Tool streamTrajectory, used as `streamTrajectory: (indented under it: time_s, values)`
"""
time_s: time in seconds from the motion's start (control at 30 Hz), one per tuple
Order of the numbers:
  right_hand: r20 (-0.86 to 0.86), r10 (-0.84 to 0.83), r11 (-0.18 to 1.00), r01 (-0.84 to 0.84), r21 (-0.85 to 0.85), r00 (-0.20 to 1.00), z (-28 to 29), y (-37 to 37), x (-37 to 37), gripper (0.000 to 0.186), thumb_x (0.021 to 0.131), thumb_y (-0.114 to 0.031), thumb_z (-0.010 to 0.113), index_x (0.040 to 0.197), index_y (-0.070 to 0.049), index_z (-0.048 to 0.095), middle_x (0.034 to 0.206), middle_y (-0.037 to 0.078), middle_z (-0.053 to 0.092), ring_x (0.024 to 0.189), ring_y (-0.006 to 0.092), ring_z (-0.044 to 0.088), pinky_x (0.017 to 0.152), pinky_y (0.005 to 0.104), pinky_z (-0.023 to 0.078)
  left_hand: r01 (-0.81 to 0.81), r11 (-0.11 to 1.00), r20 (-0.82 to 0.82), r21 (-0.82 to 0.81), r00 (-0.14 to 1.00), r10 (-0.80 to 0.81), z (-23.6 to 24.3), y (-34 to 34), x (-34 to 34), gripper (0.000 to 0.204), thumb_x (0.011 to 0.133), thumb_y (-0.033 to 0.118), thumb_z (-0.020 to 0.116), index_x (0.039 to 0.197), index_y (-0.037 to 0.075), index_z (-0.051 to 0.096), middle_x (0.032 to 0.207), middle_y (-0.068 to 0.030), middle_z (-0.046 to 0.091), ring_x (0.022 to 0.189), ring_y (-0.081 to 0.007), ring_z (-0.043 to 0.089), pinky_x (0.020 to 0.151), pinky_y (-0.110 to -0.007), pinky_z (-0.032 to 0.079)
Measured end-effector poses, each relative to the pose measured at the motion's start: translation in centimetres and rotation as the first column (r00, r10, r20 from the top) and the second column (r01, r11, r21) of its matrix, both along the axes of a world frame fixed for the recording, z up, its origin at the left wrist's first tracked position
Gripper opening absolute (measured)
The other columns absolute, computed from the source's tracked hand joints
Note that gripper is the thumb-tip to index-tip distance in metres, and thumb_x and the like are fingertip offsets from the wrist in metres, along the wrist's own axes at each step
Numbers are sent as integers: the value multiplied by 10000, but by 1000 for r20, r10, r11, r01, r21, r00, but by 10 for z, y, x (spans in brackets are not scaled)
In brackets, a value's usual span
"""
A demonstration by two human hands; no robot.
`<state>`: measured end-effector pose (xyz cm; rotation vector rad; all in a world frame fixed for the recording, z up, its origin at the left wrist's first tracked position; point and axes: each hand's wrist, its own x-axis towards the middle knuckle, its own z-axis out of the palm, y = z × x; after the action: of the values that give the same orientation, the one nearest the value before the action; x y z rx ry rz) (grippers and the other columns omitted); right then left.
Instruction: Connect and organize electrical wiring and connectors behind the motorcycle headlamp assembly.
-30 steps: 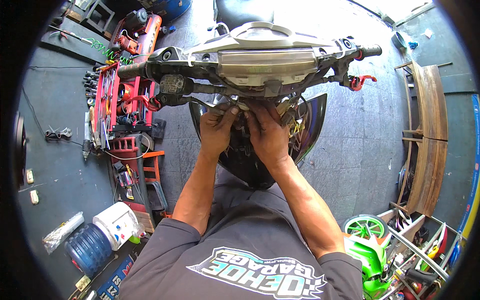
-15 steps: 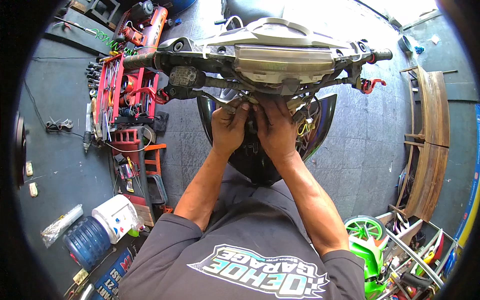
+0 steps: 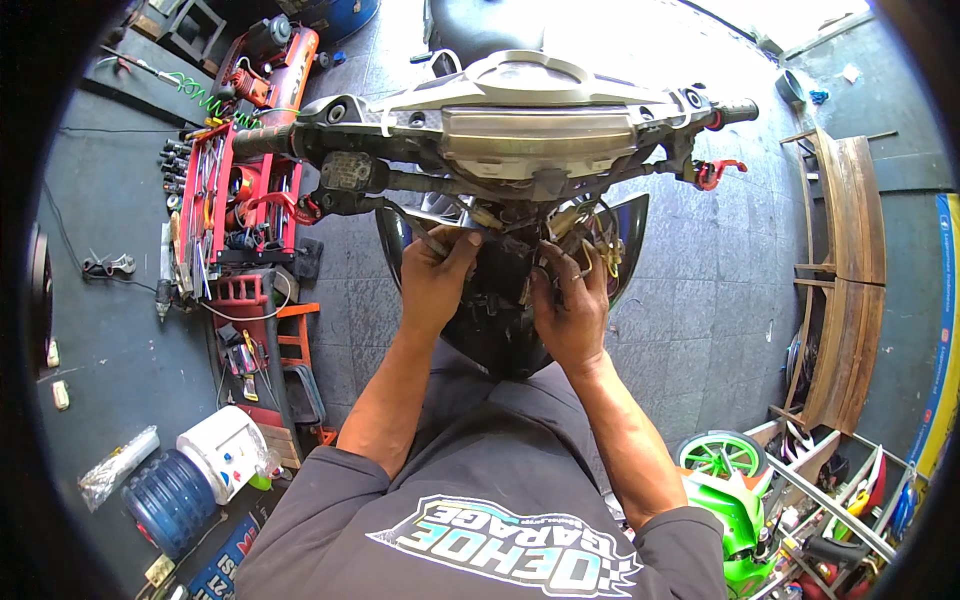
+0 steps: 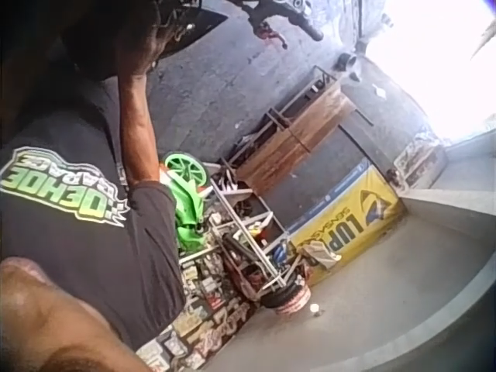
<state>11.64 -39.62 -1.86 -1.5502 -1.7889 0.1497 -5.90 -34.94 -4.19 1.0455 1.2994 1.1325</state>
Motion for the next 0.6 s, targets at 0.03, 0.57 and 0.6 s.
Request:
streamTrajectory:
  time_s: [0.03,0.57,0.6]
  values:
    - [1,-6,1000,6,5,1000,0,0,0,318,827,-18,717,1141,-47,680,1066,169,690,994,367,640,862,424,513,6,1000,1,5,1000,-6,5,3,4,216,948,170,688,836,-14,705,641,7,607,600,-51,535,539,-237,398]
    - [-196,-42,994,22,-103,980,4,3,-11,247,822,-57,714,1062,-42,660,1074,213,625,978,416,608,852,462,503,43,996,220,-75,975,-26,13,11,16,94,891,84,720,949,13,702,748,24,644,633,-36,529,546,-219,385]
    - [-210,-70,989,40,-144,975,5,4,-12,253,811,-55,704,1059,-43,659,1079,215,625,976,418,610,850,463,503,49,998,232,-30,972,-41,13,11,17,89,887,54,719,966,21,694,755,34,634,625,-35,516,537,-212,368]
